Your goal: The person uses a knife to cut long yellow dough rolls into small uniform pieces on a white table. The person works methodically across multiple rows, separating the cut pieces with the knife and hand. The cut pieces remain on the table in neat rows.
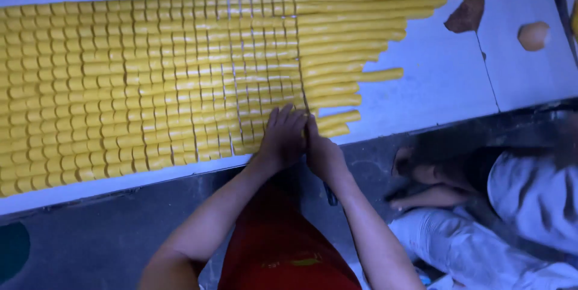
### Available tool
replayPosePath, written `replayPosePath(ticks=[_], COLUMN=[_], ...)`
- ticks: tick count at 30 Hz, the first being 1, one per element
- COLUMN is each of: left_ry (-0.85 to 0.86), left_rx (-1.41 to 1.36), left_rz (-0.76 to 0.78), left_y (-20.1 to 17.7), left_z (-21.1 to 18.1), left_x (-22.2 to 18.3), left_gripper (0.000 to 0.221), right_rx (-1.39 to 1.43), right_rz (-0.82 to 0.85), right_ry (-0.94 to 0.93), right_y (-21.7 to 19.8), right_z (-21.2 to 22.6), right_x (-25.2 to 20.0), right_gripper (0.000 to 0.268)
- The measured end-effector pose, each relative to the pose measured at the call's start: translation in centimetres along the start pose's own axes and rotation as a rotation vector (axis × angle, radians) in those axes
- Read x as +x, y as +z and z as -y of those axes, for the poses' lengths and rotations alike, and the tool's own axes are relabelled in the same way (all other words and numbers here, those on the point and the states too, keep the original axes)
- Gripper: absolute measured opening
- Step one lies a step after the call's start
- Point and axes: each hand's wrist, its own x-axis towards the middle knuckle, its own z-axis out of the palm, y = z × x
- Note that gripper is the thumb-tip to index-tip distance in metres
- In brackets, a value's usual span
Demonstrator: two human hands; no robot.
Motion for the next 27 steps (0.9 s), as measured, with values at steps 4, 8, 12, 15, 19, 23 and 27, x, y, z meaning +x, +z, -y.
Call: replayPosePath(ticks=[4,8,12,15,19,23,27], left_ry=[0.048,0.036,-0.025,-0.027,0.093,0.222,0.138], left_rx=[0.002,-0.021,0.029,-0.019,0.08,-0.189,-0.341], left_rz=[0.012,-0.047,0.151,0.131,0.073,0.072,-0.17], left_y=[0.6,0.9,0.2,-0.9,-2.0,-2.0,-4.0], left_z=[0.8,1.4,1.0,0.5,1.4,3.7,6.4], left_x=[-0.9,-0.1,-0.1,-0.1,3.1,4.6,9.6], left_gripper=[0.048,0.043,0.043,0.049,0.06,0.053,0.061], right_rx=[-0.065,-0.024,0.05,0.107,0.108,0.057,0.046], right_rz=[0.026,0.106,-0.08,-0.428,-0.313,-0.31,-0.324], right_ry=[-0.022,0.027,0.031,-0.025,-0.014,0.044,0.057], right_y=[1.5,1.2,-5.3,-8.4,-11.1,-13.8,-15.0], right_z=[-1.7,-2.8,-0.3,1.1,2.6,4.6,5.2], right_x=[-2.7,-9.4,-11.5,-6.3,6.2,15.4,20.2], right_gripper=[0.075,0.083,0.074,0.077,0.076,0.078,0.078])
